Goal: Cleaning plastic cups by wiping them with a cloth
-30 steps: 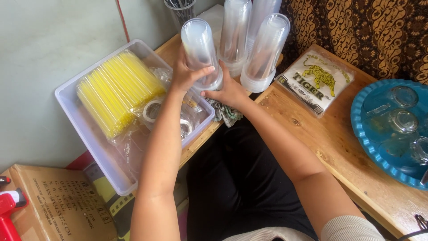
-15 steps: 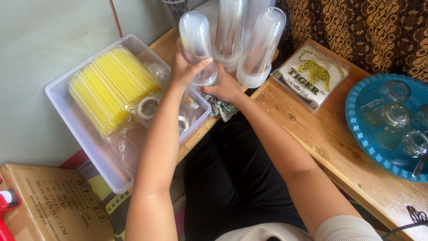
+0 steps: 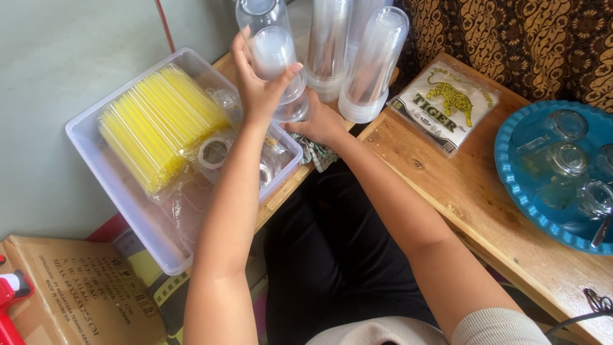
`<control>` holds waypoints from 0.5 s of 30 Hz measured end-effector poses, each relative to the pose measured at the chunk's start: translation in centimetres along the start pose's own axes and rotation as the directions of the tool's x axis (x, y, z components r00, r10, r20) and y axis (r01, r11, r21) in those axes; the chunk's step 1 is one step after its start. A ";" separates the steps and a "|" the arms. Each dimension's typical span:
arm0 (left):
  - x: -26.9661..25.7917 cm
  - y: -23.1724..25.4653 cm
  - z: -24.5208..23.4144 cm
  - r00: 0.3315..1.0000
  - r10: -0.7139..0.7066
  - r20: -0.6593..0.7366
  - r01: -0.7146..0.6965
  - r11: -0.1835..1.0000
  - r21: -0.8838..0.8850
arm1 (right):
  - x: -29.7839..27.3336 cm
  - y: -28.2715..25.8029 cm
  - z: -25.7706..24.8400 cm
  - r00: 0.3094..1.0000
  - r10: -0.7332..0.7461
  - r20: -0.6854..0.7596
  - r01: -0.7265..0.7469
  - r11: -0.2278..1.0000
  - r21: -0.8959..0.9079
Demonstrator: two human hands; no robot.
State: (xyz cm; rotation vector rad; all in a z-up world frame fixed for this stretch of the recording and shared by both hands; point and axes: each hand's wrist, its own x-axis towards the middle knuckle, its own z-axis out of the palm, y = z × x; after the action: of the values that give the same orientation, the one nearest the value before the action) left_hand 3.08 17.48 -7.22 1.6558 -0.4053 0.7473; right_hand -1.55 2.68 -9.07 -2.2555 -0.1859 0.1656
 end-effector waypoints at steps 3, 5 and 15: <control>0.1 0.4 0.2 0.997 0.069 -0.026 -0.070 0.997 -0.031 | -0.5 -0.8 -0.6 0.998 0.066 0.021 -0.066 0.998 -0.024; 0.1 2.1 0.0 0.981 0.195 0.010 -0.195 0.981 -0.003 | -0.8 -1.3 -0.9 0.991 0.117 0.061 -0.114 0.992 -0.058; 0.6 3.1 0.4 0.871 0.388 -0.301 -0.435 0.894 -0.105 | -0.4 -0.9 -1.0 0.991 0.117 0.060 -0.113 0.991 -0.067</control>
State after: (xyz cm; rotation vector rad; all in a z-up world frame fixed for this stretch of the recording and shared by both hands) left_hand 1.69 16.47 -4.55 1.2919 -0.6188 1.2118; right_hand -1.83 2.35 -7.72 -2.3264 -0.0960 0.2968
